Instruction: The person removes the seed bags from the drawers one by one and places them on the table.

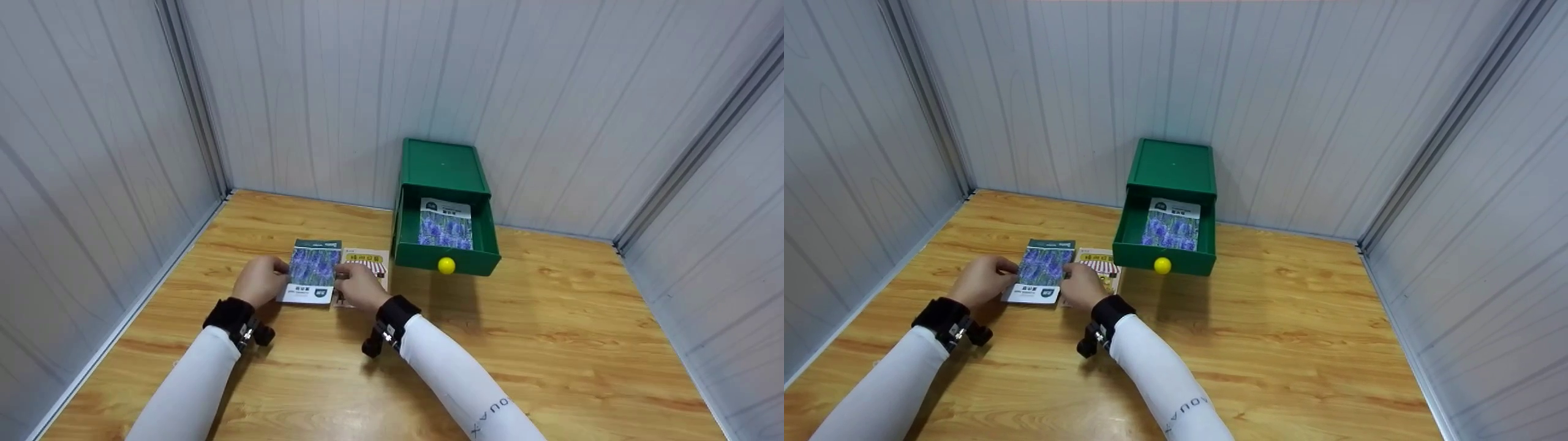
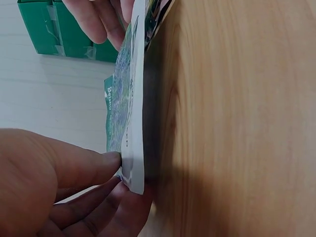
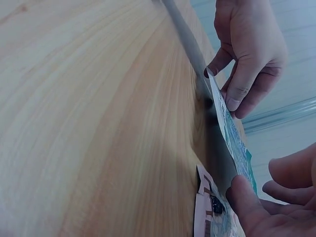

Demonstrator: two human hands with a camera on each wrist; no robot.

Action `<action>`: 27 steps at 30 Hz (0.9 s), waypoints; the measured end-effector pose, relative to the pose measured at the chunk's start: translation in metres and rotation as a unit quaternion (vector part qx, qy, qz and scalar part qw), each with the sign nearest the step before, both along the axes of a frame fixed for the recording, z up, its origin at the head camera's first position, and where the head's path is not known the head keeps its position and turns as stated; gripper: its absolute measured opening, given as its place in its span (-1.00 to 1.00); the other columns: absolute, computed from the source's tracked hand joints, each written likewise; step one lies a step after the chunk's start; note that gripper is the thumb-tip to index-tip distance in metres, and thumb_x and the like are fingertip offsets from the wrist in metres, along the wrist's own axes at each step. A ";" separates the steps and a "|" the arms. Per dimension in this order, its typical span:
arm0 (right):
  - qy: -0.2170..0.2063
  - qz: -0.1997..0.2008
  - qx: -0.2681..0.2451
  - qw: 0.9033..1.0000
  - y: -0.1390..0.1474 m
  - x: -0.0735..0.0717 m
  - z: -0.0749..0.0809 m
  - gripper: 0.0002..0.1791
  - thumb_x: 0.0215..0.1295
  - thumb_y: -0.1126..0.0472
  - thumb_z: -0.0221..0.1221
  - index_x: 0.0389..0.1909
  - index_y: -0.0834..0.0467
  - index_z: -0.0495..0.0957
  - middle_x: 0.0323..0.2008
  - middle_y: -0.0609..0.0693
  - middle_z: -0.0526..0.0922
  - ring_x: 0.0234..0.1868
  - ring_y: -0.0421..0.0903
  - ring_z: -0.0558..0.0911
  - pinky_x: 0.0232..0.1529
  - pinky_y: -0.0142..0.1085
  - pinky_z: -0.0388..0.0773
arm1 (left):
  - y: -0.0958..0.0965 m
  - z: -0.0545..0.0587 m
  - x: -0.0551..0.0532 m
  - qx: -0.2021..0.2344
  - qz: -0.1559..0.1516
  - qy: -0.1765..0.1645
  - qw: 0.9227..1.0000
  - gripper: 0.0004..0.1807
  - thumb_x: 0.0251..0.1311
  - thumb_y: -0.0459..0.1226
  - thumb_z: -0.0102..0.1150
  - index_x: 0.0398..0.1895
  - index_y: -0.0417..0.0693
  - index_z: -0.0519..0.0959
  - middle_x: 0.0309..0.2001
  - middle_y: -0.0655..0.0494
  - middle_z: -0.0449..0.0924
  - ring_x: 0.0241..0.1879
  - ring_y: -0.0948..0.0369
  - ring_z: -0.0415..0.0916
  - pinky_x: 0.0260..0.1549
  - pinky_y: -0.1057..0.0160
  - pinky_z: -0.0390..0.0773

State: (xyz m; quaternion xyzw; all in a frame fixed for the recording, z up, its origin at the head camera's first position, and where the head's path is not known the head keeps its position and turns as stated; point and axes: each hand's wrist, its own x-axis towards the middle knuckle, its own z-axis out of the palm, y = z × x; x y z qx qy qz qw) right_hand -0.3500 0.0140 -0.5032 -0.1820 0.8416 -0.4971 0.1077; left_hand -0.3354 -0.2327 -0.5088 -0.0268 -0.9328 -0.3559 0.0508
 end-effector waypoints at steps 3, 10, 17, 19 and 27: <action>0.007 -0.001 0.012 1.000 -0.001 -0.001 0.000 -0.49 0.57 0.40 0.19 0.47 0.43 0.53 0.36 0.30 0.68 0.42 0.13 0.62 0.46 -0.08 0.56 | 0.002 0.002 0.000 0.000 0.003 -0.001 1.000 -0.71 0.44 -0.38 0.32 0.08 -0.43 0.76 0.05 -0.35 0.79 0.08 -0.28 0.72 0.16 -0.27 0.67; 0.017 0.001 0.034 0.999 -0.003 0.000 0.001 -0.46 0.56 0.36 0.23 0.48 0.45 0.51 0.34 0.30 0.68 0.37 0.10 0.64 0.44 -0.08 0.57 | 0.003 0.003 0.000 -0.003 0.004 0.000 1.000 -0.73 0.41 -0.40 0.33 0.06 -0.43 0.77 0.02 -0.34 0.80 0.05 -0.28 0.73 0.13 -0.29 0.68; 0.030 0.009 0.053 0.998 -0.003 0.001 -0.001 -0.48 0.52 0.37 0.23 0.43 0.45 0.55 0.18 0.26 0.75 0.06 -0.02 0.69 0.18 -0.17 0.68 | 0.003 0.002 0.001 -0.013 0.010 -0.008 1.000 -0.72 0.41 -0.38 0.34 0.06 -0.41 0.77 0.02 -0.33 0.80 0.05 -0.27 0.73 0.13 -0.29 0.68; 0.031 0.009 0.058 0.998 -0.004 0.001 -0.001 -0.47 0.51 0.37 0.23 0.44 0.44 0.55 0.20 0.26 0.74 0.08 -0.02 0.69 0.21 -0.17 0.67 | 0.004 0.002 0.002 -0.017 0.011 -0.008 1.000 -0.72 0.41 -0.38 0.34 0.06 -0.41 0.77 0.01 -0.33 0.80 0.04 -0.28 0.73 0.14 -0.29 0.67; 0.024 0.009 0.060 0.998 -0.005 0.000 0.000 -0.39 0.49 0.34 0.27 0.51 0.45 0.48 0.32 0.29 0.70 0.29 0.07 0.67 0.39 -0.10 0.61 | 0.003 0.005 0.003 -0.017 0.004 -0.005 1.000 -0.70 0.42 -0.38 0.28 0.08 -0.40 0.77 0.03 -0.33 0.79 0.06 -0.29 0.73 0.14 -0.32 0.67</action>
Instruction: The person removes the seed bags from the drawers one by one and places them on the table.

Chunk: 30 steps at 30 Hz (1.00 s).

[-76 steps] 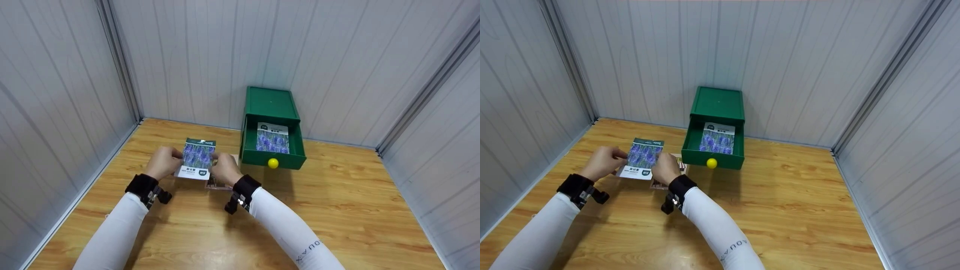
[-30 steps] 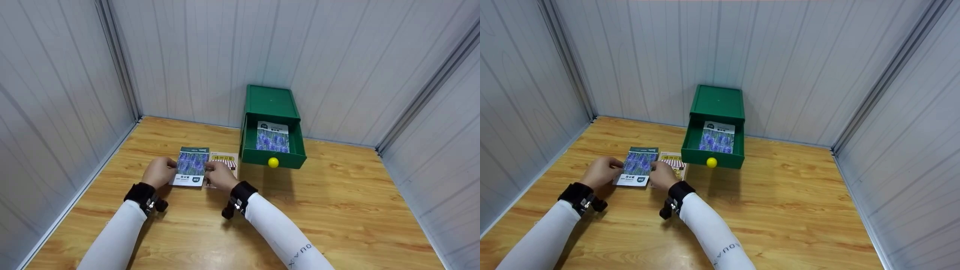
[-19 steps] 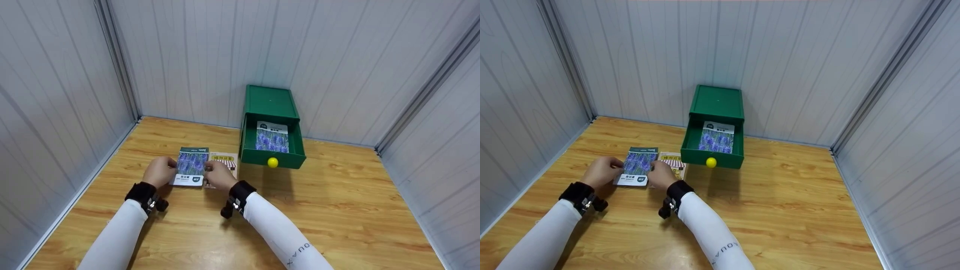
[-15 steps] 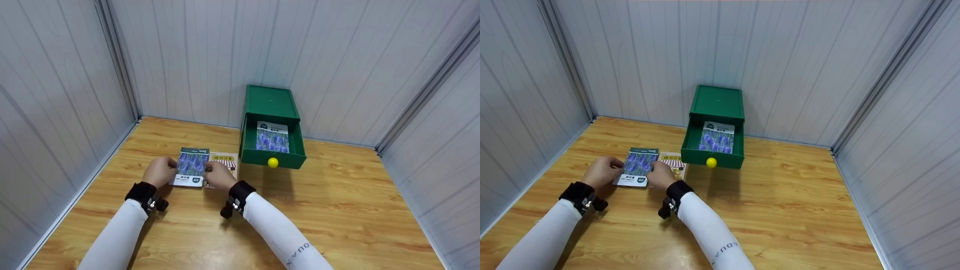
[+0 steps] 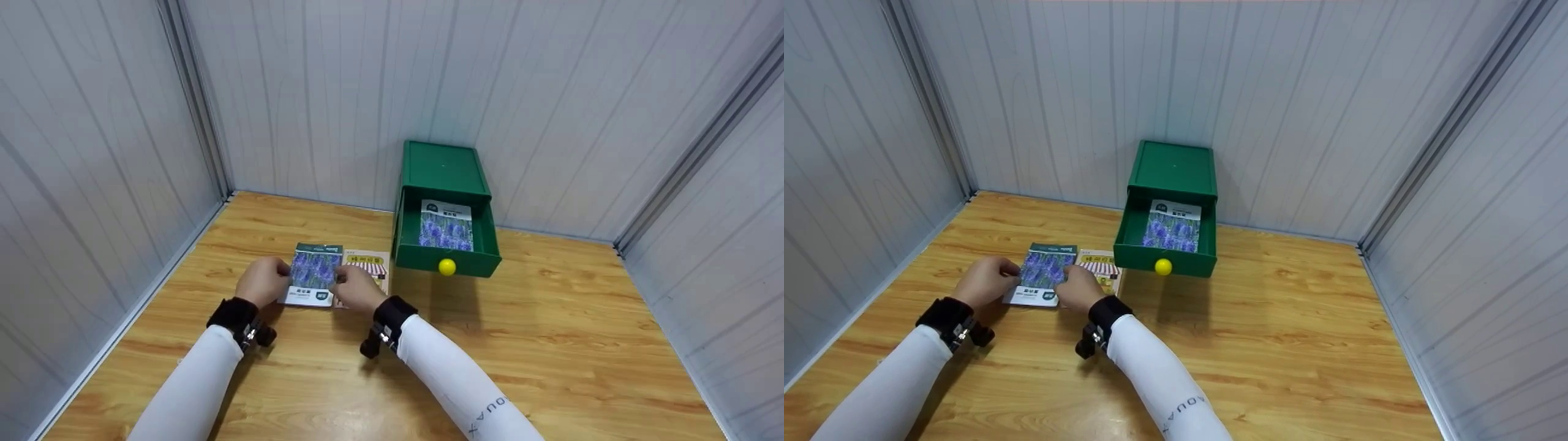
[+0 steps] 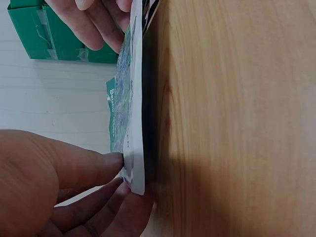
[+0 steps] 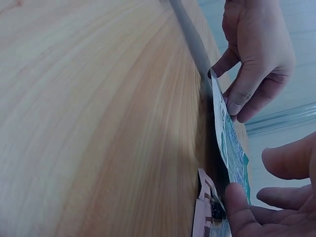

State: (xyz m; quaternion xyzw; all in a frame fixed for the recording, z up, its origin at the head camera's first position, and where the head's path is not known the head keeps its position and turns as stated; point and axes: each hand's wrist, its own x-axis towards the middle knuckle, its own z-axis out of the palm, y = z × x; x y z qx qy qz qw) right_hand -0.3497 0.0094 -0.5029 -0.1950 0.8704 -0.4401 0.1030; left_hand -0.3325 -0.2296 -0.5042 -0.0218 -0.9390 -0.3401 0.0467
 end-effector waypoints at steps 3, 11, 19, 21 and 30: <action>-0.003 0.005 -0.007 1.000 0.001 0.001 0.001 -0.39 0.49 0.36 0.26 0.51 0.45 0.47 0.24 0.30 0.73 0.14 0.03 0.69 0.25 -0.10 0.67 | 0.000 0.001 0.000 -0.002 0.000 -0.005 1.000 -0.69 0.42 -0.37 0.28 0.10 -0.40 0.77 0.04 -0.34 0.79 0.07 -0.29 0.72 0.14 -0.33 0.67; -0.002 -0.001 0.007 1.000 0.002 0.000 0.002 -0.40 0.51 0.33 0.28 0.50 0.44 0.49 0.30 0.28 0.71 0.26 0.04 0.67 0.37 -0.09 0.62 | 0.001 -0.002 -0.003 -0.008 0.011 -0.008 1.000 -0.70 0.39 -0.35 0.33 0.07 -0.40 0.77 0.03 -0.34 0.79 0.05 -0.29 0.72 0.13 -0.31 0.67; -0.010 0.000 0.013 1.000 0.003 0.001 0.002 -0.37 0.52 0.27 0.29 0.53 0.42 0.48 0.39 0.27 0.66 0.41 0.07 0.61 0.48 -0.09 0.54 | 0.002 -0.003 -0.004 -0.016 0.011 -0.008 1.000 -0.72 0.40 -0.37 0.33 0.06 -0.41 0.77 0.02 -0.35 0.79 0.04 -0.29 0.73 0.14 -0.31 0.67; -0.010 0.003 0.014 1.000 0.003 0.001 0.002 -0.38 0.53 0.27 0.28 0.52 0.42 0.48 0.40 0.28 0.65 0.43 0.10 0.60 0.49 -0.08 0.53 | 0.002 -0.003 -0.004 -0.016 0.011 -0.007 1.000 -0.73 0.40 -0.37 0.34 0.05 -0.41 0.78 0.01 -0.35 0.79 0.04 -0.29 0.73 0.13 -0.31 0.68; -0.014 0.006 0.016 1.000 0.003 0.003 0.002 -0.39 0.57 0.25 0.26 0.53 0.41 0.48 0.43 0.26 0.62 0.46 0.08 0.58 0.51 -0.11 0.51 | 0.001 -0.004 -0.006 -0.014 0.008 -0.004 1.000 -0.73 0.43 -0.37 0.37 0.06 -0.42 0.77 0.00 -0.34 0.80 0.03 -0.28 0.73 0.12 -0.30 0.68</action>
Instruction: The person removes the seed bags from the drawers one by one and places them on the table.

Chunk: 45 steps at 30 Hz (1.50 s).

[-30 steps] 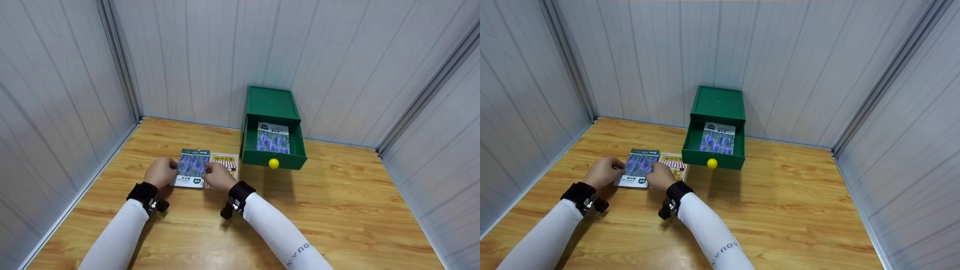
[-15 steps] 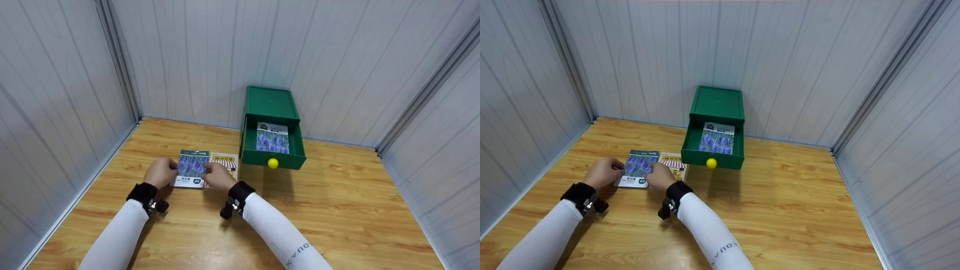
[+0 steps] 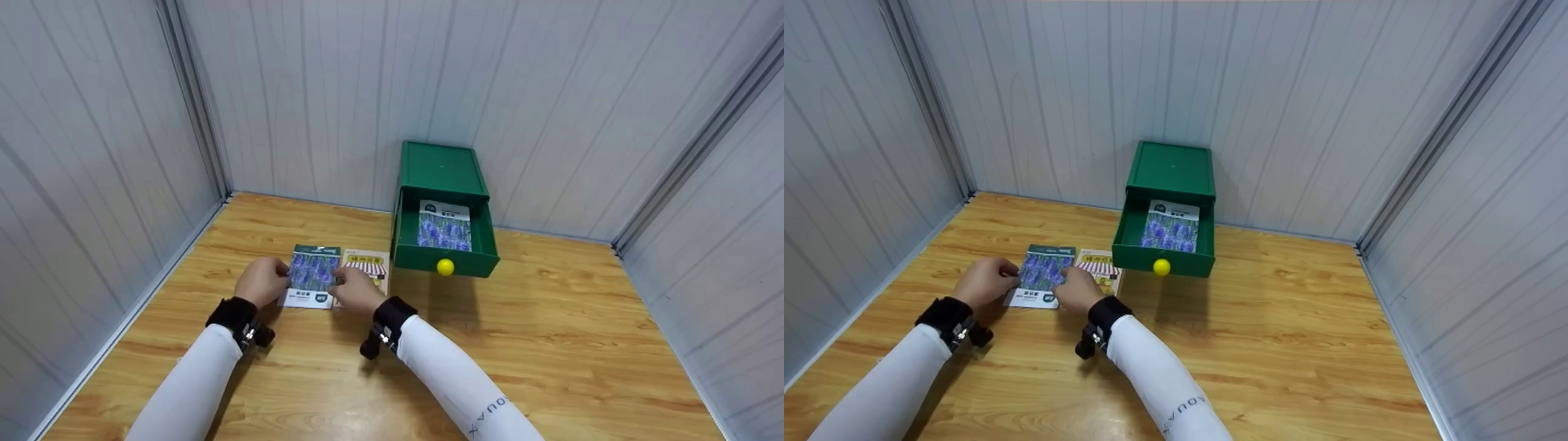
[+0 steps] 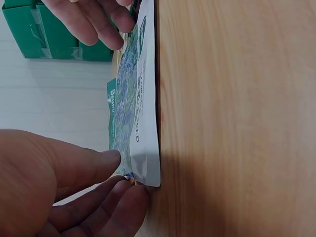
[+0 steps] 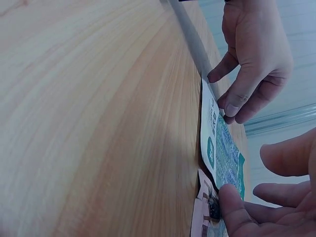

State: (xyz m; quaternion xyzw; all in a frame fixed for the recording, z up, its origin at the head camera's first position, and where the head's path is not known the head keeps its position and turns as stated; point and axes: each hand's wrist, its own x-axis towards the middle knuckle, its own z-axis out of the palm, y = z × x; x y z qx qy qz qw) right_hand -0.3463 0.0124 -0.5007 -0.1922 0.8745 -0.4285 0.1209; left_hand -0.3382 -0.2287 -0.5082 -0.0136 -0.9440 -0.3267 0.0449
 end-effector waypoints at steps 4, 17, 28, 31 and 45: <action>0.000 0.003 -0.004 1.000 0.000 0.001 0.000 -0.40 0.57 0.26 0.27 0.52 0.43 0.48 0.42 0.26 0.63 0.42 0.04 0.60 0.49 -0.12 0.52 | 0.001 0.001 0.000 -0.002 -0.003 -0.003 1.000 -0.71 0.44 -0.37 0.36 0.08 -0.43 0.76 0.01 -0.35 0.79 0.04 -0.28 0.73 0.12 -0.30 0.69; -0.002 0.011 -0.014 1.000 0.003 0.004 0.008 -0.40 0.62 0.25 0.25 0.54 0.43 0.44 0.39 0.32 0.63 0.42 0.13 0.62 0.47 -0.04 0.56 | 0.001 0.007 0.000 0.007 0.005 -0.008 1.000 -0.63 0.44 -0.33 0.31 0.17 -0.44 0.72 0.07 -0.37 0.77 0.04 -0.27 0.72 0.12 -0.29 0.68; 0.046 0.004 -0.001 0.999 0.015 0.013 0.066 -0.37 0.72 0.07 0.22 0.64 0.23 0.39 0.47 0.19 0.58 0.39 0.09 0.64 0.29 -0.11 0.69 | 0.001 0.033 0.003 0.037 0.030 -0.002 0.999 -0.54 0.62 -0.18 0.19 0.33 -0.37 0.64 0.19 -0.35 0.72 0.15 -0.26 0.67 0.18 -0.27 0.63; 0.042 -0.002 -0.014 0.999 0.019 0.015 0.083 -0.38 0.72 0.04 0.22 0.63 0.21 0.42 0.44 0.15 0.61 0.37 0.04 0.65 0.26 -0.14 0.70 | 0.001 0.043 0.001 0.040 0.018 -0.003 0.999 -0.51 0.66 -0.13 0.17 0.35 -0.35 0.63 0.21 -0.33 0.71 0.17 -0.25 0.66 0.21 -0.27 0.61; 0.088 0.005 -0.061 0.994 0.047 0.018 0.148 -0.54 0.72 0.08 0.21 0.46 0.21 0.58 0.32 0.11 0.68 0.30 0.01 0.65 0.32 -0.13 0.64 | 0.024 0.103 -0.001 0.025 0.005 -0.003 1.000 -0.50 0.63 -0.06 0.21 0.26 -0.33 0.71 0.03 -0.27 0.78 -0.19 -0.03 0.74 -0.20 0.01 0.72</action>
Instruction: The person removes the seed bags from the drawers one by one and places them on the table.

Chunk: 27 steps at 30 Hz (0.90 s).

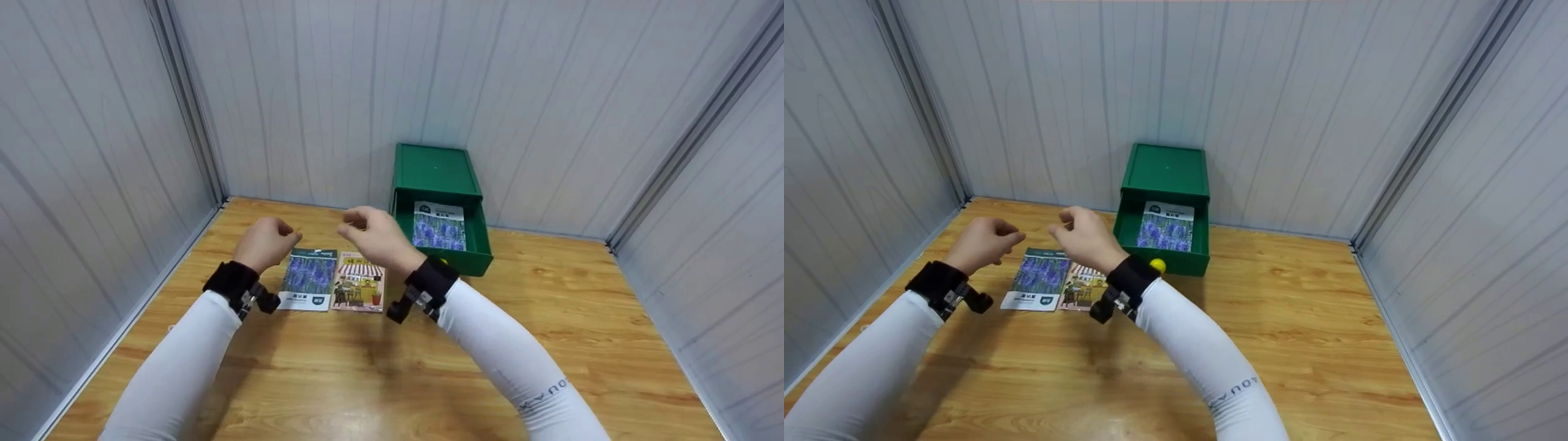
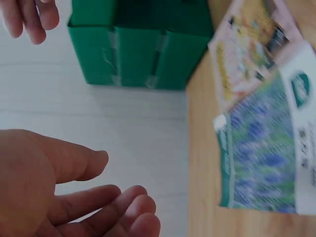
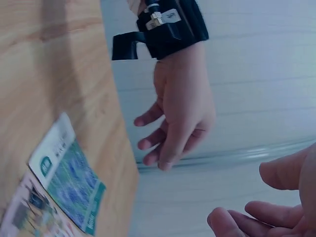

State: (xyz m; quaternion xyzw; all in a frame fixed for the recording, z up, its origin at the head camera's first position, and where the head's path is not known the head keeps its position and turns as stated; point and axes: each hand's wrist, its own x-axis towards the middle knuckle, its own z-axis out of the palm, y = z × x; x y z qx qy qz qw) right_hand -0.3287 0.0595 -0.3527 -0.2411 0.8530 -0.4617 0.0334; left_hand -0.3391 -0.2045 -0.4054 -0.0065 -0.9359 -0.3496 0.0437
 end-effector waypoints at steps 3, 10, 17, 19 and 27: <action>0.018 -0.012 -0.009 1.000 0.015 -0.004 0.009 -0.55 0.73 0.11 0.20 0.46 0.23 0.58 0.32 0.13 0.69 0.30 0.02 0.65 0.33 -0.13 0.63 | 0.006 0.011 0.000 -0.005 -0.014 0.007 1.000 -0.52 0.64 -0.07 0.20 0.26 -0.32 0.72 0.05 -0.27 0.79 -0.16 -0.05 0.75 -0.14 -0.04 0.73; 0.022 -0.068 -0.009 0.997 0.053 -0.014 0.024 -0.54 0.76 0.10 0.16 0.49 0.24 0.56 0.38 0.15 0.65 0.35 0.04 0.64 0.38 -0.08 0.62 | 0.019 0.031 -0.001 0.023 -0.044 0.004 0.999 -0.53 0.65 -0.09 0.21 0.30 -0.31 0.69 0.13 -0.27 0.75 0.03 -0.12 0.72 0.05 -0.13 0.74; 0.007 -0.088 0.027 0.996 0.089 -0.024 0.031 -0.48 0.78 0.06 0.11 0.53 0.28 0.52 0.37 0.18 0.65 0.25 0.03 0.65 0.35 -0.05 0.62 | 0.036 0.042 -0.010 0.100 -0.066 -0.014 0.993 -0.56 0.65 -0.13 0.22 0.27 -0.34 0.69 -0.06 -0.16 0.75 -0.16 0.08 0.70 -0.20 0.12 0.82; -0.001 -0.091 0.033 0.995 0.098 -0.027 0.030 -0.48 0.78 0.06 0.10 0.52 0.28 0.53 0.31 0.18 0.68 0.06 0.00 0.66 0.19 -0.11 0.63 | 0.043 0.047 -0.012 0.109 -0.072 -0.012 0.991 -0.57 0.64 -0.15 0.22 0.25 -0.35 0.70 -0.05 -0.18 0.76 -0.15 0.07 0.70 -0.19 0.14 0.82; -0.037 -0.115 0.087 0.989 0.131 -0.040 0.026 -0.48 0.81 0.06 0.05 0.55 0.28 0.51 0.02 0.27 0.70 -0.54 -0.20 0.43 -0.35 -0.30 0.44 | 0.079 0.067 -0.018 0.122 -0.100 0.014 0.987 -0.63 0.65 -0.18 0.22 0.17 -0.35 0.74 -0.12 -0.14 0.76 -0.24 0.07 0.73 -0.06 -0.02 0.81</action>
